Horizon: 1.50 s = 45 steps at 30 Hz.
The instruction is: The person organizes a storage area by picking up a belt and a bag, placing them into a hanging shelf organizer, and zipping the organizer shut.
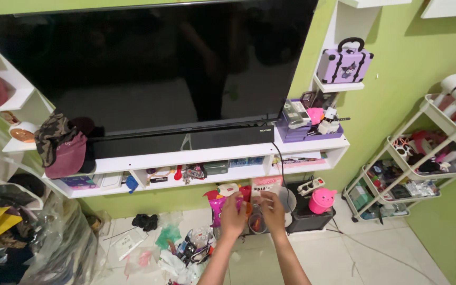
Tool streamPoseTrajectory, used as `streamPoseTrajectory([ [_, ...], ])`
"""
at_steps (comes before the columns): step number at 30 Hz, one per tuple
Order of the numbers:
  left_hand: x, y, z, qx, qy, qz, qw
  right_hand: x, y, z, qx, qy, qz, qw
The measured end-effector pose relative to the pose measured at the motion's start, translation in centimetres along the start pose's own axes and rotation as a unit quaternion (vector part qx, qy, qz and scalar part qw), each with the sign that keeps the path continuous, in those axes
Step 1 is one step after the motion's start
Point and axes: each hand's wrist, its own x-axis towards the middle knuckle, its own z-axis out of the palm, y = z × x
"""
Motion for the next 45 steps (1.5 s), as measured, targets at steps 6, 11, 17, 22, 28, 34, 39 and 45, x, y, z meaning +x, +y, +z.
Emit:
streamPoseTrajectory([
  [6,0.7,-0.7,-0.5,0.0,0.021,-0.01,1.0,0.6,-0.5,1.2,-0.024,-0.006,-0.021,0.999],
  [11,0.5,-2.2,-1.4,0.013,0.024,0.009,1.0,0.4,0.6,2.2,-0.029,-0.009,-0.009,1.0],
  [17,0.4,-4.3,-4.0,0.024,0.034,0.028,0.999,-1.0,1.8,5.4,-0.006,0.001,-0.032,0.999],
  [22,0.2,-5.8,-8.2,0.038,0.016,0.014,0.999,-2.8,1.8,9.3,-0.057,0.029,-0.03,0.998],
  [28,-0.3,-7.9,-13.3,0.045,0.002,0.044,0.998,-5.6,2.1,14.0,-0.014,0.035,-0.034,0.999],
  [34,-2.0,-10.0,-16.8,0.054,-0.015,0.009,0.998,-8.3,2.1,17.5,-0.022,0.041,-0.002,0.999],
  [39,-2.0,-12.1,-17.5,0.064,0.007,0.005,0.998,-8.5,1.3,19.4,-0.049,0.031,-0.017,0.998],
  [45,-2.1,-12.4,-18.4,0.067,0.024,0.009,0.997,-8.6,0.7,20.1,-0.034,-0.003,-0.02,0.999],
])
